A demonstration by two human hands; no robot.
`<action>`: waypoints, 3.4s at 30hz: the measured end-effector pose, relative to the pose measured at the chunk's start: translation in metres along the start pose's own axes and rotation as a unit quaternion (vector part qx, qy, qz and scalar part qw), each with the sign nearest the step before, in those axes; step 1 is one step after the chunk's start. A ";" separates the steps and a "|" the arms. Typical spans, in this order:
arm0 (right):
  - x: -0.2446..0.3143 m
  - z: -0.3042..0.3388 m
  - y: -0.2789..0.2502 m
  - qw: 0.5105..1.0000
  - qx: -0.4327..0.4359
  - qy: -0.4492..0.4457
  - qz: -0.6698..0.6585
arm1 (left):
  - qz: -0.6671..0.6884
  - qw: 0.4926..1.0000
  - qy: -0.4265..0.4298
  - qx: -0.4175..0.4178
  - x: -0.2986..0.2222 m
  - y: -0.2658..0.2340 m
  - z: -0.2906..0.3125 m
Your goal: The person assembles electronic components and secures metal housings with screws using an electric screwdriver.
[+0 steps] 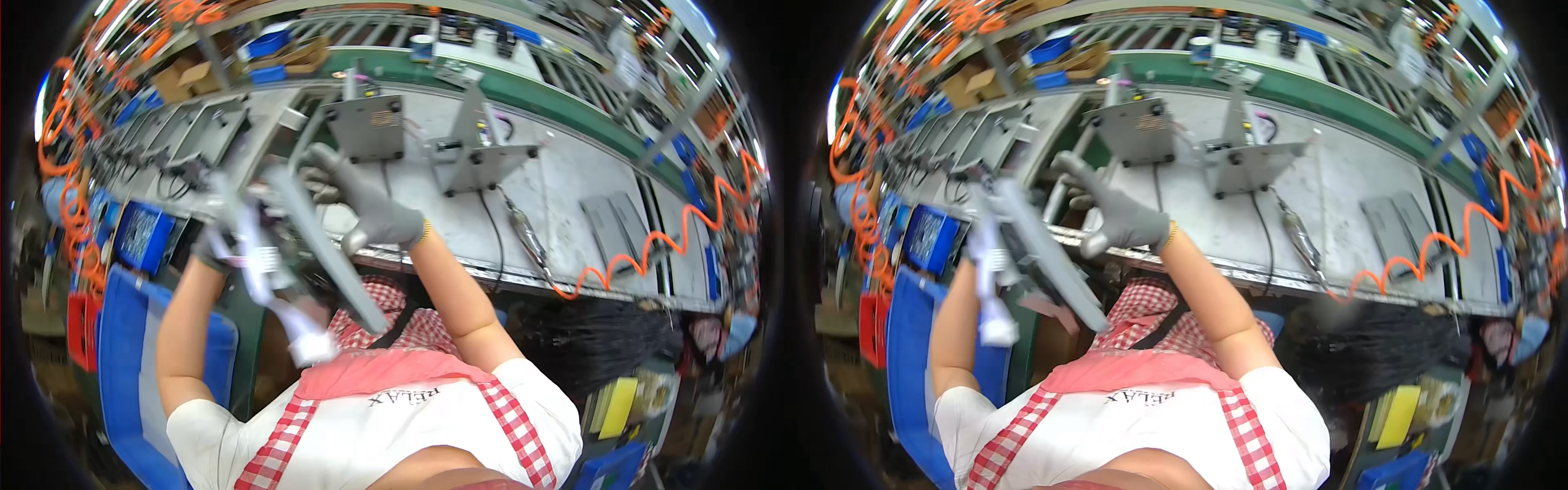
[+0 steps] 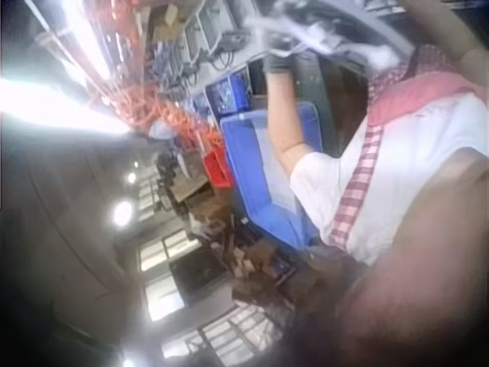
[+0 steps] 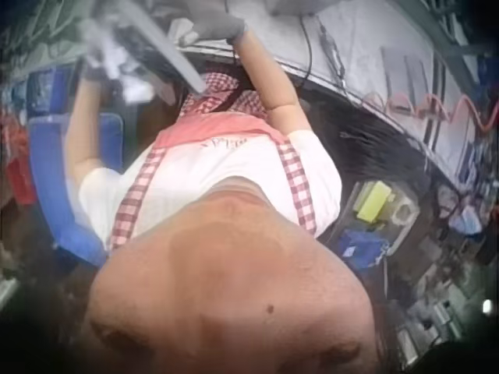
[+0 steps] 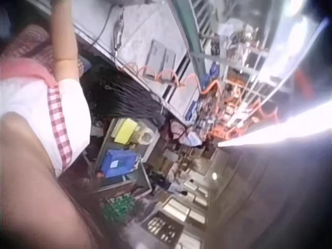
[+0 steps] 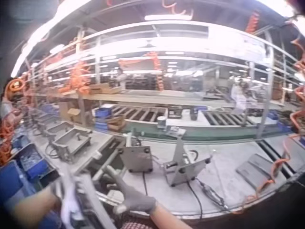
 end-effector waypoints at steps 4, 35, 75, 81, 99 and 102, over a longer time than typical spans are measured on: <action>-0.031 0.107 -0.028 0.999 0.024 0.045 -0.008 | -0.327 0.936 -0.119 0.056 0.163 0.057 -0.082; 0.052 0.344 -0.011 0.901 -0.383 0.129 -0.155 | 0.098 0.965 -0.121 -0.210 0.345 0.042 -0.069; 0.144 0.214 -0.288 0.889 -0.432 0.092 -0.118 | 0.227 0.934 -0.002 -0.276 0.288 -0.011 -0.038; 0.126 0.198 -0.326 0.855 -0.433 0.215 -0.187 | 0.226 0.936 0.003 -0.271 0.284 -0.001 -0.033; 0.103 0.177 -0.341 0.869 -0.367 0.330 0.042 | 0.225 0.942 -0.003 -0.250 0.279 0.008 -0.034; 0.119 0.183 -0.353 0.778 -0.447 0.354 0.265 | 0.237 0.941 -0.013 -0.241 0.284 0.011 -0.031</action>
Point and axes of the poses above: each hand's wrist, its own z-axis away from the middle knuckle, its own y-axis out of the palm, x = y × z, the point moved 8 cm from there along -z, towards the middle knuckle, and after that the axes turned 9 degrees about x, right-handed, at the moved point
